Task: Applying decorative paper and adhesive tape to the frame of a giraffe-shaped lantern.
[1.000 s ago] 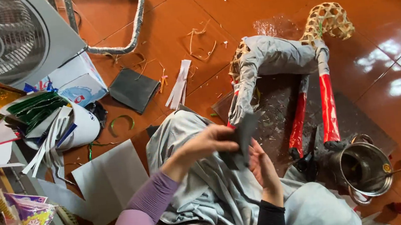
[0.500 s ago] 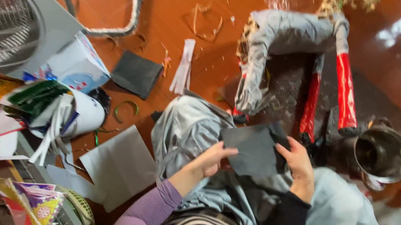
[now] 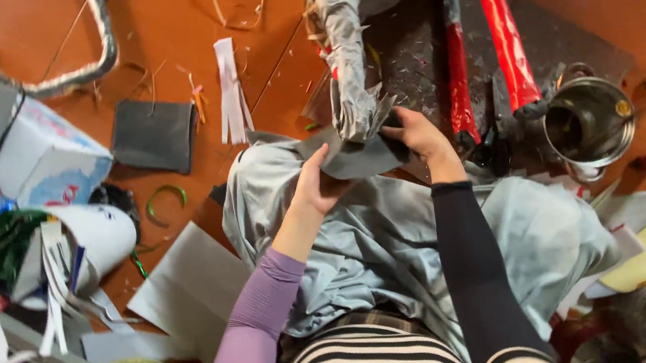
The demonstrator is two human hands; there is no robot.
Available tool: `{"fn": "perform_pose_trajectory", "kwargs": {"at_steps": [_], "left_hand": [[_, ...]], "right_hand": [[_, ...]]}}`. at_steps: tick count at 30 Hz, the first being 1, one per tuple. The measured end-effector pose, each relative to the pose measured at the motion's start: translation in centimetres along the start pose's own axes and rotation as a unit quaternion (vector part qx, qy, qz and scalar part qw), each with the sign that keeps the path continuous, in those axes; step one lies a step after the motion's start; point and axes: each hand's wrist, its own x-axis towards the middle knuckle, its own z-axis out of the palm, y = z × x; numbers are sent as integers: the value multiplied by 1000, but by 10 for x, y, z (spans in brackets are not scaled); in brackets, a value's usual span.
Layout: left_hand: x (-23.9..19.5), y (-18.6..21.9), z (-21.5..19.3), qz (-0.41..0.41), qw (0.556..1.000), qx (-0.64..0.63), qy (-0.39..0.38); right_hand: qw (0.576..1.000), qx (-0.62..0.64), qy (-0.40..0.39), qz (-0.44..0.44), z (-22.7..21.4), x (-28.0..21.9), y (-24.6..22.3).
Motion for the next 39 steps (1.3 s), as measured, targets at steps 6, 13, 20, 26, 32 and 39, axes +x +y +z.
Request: {"fn": "perform_pose_trajectory", "kwargs": {"at_steps": [6,13,20,26,32,39], "left_hand": [[38,12,-23,24,999,-16,-29],[46,3,-20,23,998,-16,-58],[20,-3,10,12,991,29,-127],[39,-16,12,139,977,124,-107],[77,-8,-16,179,972,146,-28],[72,-2,27,205,967,142,43]], "right_hand": [[980,11,-71,-188,-22,32,12],[920,-291,19,-260,26,-100,-101],[885,-328,147,-295,59,-66,-49],[893,-280,213,-280,61,-53,-78],[882,-262,261,-291,66,-33,-79],[889,-250,265,-278,74,-25,-68]]}}
